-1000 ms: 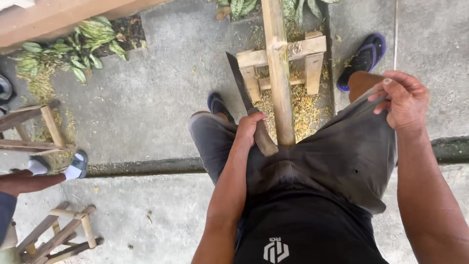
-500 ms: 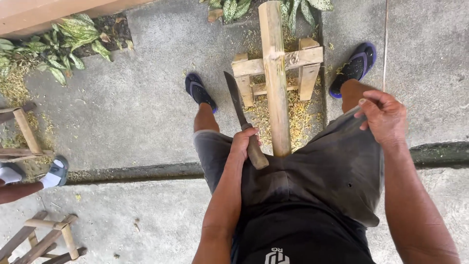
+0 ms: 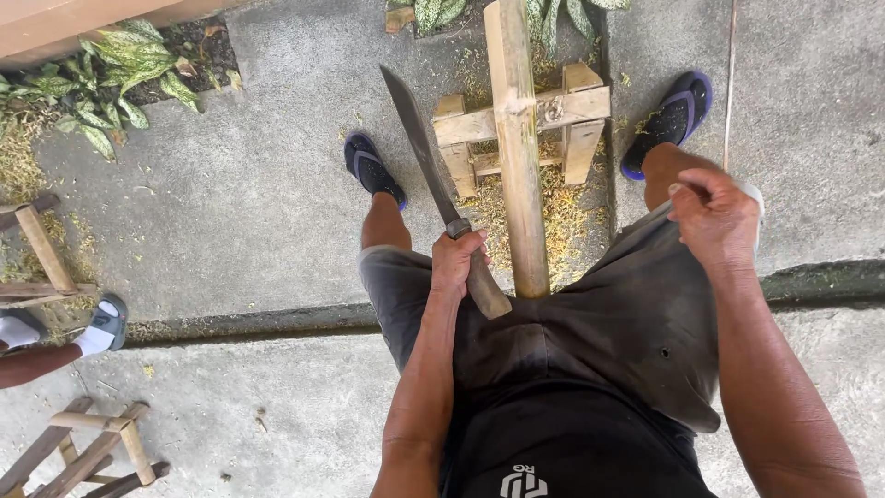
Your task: Shave or plane a bamboo or wood pole using a machete-like blade.
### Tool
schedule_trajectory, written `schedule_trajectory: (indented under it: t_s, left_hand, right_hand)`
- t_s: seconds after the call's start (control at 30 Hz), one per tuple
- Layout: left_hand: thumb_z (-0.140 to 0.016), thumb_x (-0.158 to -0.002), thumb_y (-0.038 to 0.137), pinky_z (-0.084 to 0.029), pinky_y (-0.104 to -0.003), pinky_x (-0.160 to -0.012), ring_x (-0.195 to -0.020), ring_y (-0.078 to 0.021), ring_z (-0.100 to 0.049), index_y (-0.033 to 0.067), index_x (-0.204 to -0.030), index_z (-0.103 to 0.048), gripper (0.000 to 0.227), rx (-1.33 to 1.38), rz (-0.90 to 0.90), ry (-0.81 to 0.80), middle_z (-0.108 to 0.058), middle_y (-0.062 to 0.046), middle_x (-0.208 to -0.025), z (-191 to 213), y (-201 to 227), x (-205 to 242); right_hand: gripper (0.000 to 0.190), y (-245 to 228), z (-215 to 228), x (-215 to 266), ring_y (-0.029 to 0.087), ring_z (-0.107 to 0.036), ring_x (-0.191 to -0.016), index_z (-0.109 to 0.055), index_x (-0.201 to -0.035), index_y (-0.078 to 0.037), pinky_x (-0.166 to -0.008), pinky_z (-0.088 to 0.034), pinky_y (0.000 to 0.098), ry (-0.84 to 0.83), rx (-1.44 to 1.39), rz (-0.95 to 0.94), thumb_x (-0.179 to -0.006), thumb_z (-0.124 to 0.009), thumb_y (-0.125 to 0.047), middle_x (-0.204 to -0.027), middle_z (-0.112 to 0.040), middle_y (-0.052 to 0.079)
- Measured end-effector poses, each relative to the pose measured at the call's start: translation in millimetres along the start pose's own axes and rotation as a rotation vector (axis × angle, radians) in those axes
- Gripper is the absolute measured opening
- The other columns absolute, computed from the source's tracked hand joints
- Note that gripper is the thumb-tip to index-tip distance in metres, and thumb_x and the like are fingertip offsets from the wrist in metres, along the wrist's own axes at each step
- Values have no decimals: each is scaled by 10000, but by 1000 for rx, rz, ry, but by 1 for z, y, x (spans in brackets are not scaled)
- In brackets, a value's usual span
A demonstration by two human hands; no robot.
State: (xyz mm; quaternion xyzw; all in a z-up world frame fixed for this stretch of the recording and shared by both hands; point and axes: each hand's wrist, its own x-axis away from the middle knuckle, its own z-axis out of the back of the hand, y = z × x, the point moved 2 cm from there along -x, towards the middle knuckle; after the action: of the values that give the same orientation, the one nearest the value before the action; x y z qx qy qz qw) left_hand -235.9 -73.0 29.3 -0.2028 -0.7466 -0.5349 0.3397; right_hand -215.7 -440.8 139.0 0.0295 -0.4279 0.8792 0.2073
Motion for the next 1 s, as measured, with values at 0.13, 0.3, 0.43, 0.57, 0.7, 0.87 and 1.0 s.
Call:
schedule_trajectory:
  t_s: [0.13, 0.3, 0.43, 0.57, 0.7, 0.87, 1.0]
  left_hand:
    - [-794, -791, 127, -540, -361, -534, -576, -193, -635, 4, -934, -611, 264, -190, -117, -47, -656, -99, -742, -3, 49, 10]
    - [-833, -710, 319, -557, -451, -777, -789, -303, -713, 22, -1172, -622, 589, -1076, -377, -6, -731, -157, -855, 9, 111, -1]
    - [-792, -671, 371, -551, -492, -794, -865, -351, -727, 108, -1129, -697, 537, -1253, -498, 29, -759, -126, -879, 12, 140, -32]
    - [-740, -742, 602, -576, -435, -738, -741, -244, -727, 166, -1121, -689, 580, -1393, -409, -122, -710, -51, -732, -10, 184, -41]
    - [-545, -902, 697, -548, -375, -572, -586, -162, -642, 198, -1089, -666, 547, -1547, -248, -187, -577, 5, -620, -31, 233, -75]
    - [-567, -977, 493, -511, -349, -537, -571, -121, -559, 143, -1002, -684, 370, -1578, -491, -194, -530, 31, -659, -40, 248, -164]
    - [-556, -978, 577, -503, -396, -592, -577, -126, -542, 157, -947, -706, 447, -1639, -612, -153, -521, 30, -633, -69, 284, -170]
  right_hand:
    - [191, -5, -29, -10, 227, -717, -890, -730, -1150, -27, -797, -573, 363, -42, 182, 231, -977, -737, -105, -1003, -737, 126]
    - [348, -79, -50, -47, 302, -631, -1147, -622, -1300, -52, -999, -583, 413, 27, 370, 759, -990, -773, -99, -1251, -627, 155]
    - [507, -162, -53, -105, 302, -511, -1316, -572, -1390, -79, -1060, -536, 470, 123, 579, 1007, -961, -831, -157, -1382, -504, 142]
    - [588, -180, -63, -164, 210, -580, -1240, -666, -1306, -217, -1040, -529, 428, 22, 1078, 1008, -795, -770, -490, -1254, -610, 37]
    - [452, -176, -77, -218, 222, -695, -953, -770, -1143, -205, -882, -568, 422, -317, 1193, 647, -908, -712, -586, -943, -727, 45]
    - [515, -137, -95, -277, 325, -709, -817, -757, -1152, -139, -711, -566, 507, -370, 936, 338, -919, -718, -596, -877, -737, 141]
    - [455, -147, -96, -280, 353, -679, -838, -748, -1172, -188, -705, -536, 551, -371, 575, 142, -890, -762, -546, -946, -717, 161]
